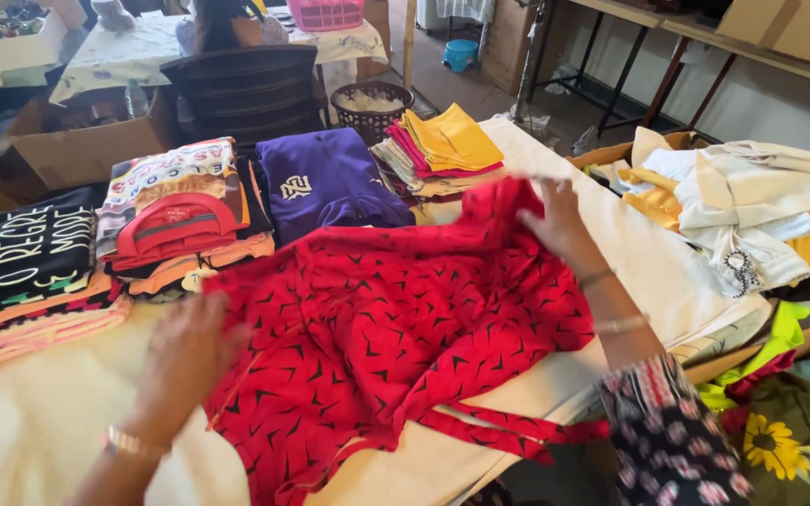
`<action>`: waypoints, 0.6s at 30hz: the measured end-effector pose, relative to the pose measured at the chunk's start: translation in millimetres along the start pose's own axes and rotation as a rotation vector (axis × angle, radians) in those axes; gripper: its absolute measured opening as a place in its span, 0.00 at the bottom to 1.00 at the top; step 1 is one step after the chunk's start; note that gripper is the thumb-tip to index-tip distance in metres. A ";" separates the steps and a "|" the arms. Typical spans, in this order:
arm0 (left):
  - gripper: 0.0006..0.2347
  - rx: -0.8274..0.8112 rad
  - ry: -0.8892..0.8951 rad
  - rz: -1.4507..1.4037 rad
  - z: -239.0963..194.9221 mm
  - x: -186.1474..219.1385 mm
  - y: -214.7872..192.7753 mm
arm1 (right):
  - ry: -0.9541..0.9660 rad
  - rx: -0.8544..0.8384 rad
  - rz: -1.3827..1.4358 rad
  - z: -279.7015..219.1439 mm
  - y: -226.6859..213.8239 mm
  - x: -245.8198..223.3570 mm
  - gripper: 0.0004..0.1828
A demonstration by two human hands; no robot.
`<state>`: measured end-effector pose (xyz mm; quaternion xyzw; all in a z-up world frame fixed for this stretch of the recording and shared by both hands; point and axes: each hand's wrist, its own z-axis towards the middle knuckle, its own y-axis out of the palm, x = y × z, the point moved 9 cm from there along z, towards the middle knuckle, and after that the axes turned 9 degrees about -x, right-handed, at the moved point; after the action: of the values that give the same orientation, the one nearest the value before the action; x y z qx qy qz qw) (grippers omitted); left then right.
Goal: The person folds a red patterned dress on a table. They smooth the fabric, fold the sides inward, and then fold the garment in half before placing it on a stack of other folded clothes.
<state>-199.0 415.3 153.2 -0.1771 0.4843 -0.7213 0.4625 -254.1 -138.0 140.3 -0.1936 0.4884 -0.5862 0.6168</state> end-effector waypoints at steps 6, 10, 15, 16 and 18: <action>0.33 -0.153 0.490 -0.352 -121.5 91.5 69.6 | -0.635 -0.676 0.422 -135.3 0.7 -130.0 0.34; 0.19 -0.350 0.308 -0.169 -151.2 86.1 120.7 | -0.635 -0.898 0.156 -178.1 44.4 -135.2 0.43; 0.16 -0.220 -0.005 -0.551 -142.0 -7.3 120.6 | -0.579 -0.706 0.196 -154.4 46.3 -100.9 0.21; 0.17 -0.117 -0.121 -0.684 -129.8 -28.9 85.6 | -0.552 -0.455 0.233 -138.9 16.2 -103.5 0.21; 0.18 -0.014 -0.234 -0.812 -110.8 -68.1 44.8 | -0.517 -0.203 0.268 -125.5 -20.1 -100.4 0.23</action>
<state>-220.0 527.1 75.8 -0.4373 0.3241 -0.8168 0.1913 -352.4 -9.2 138.1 -0.3306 0.3926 -0.3793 0.7699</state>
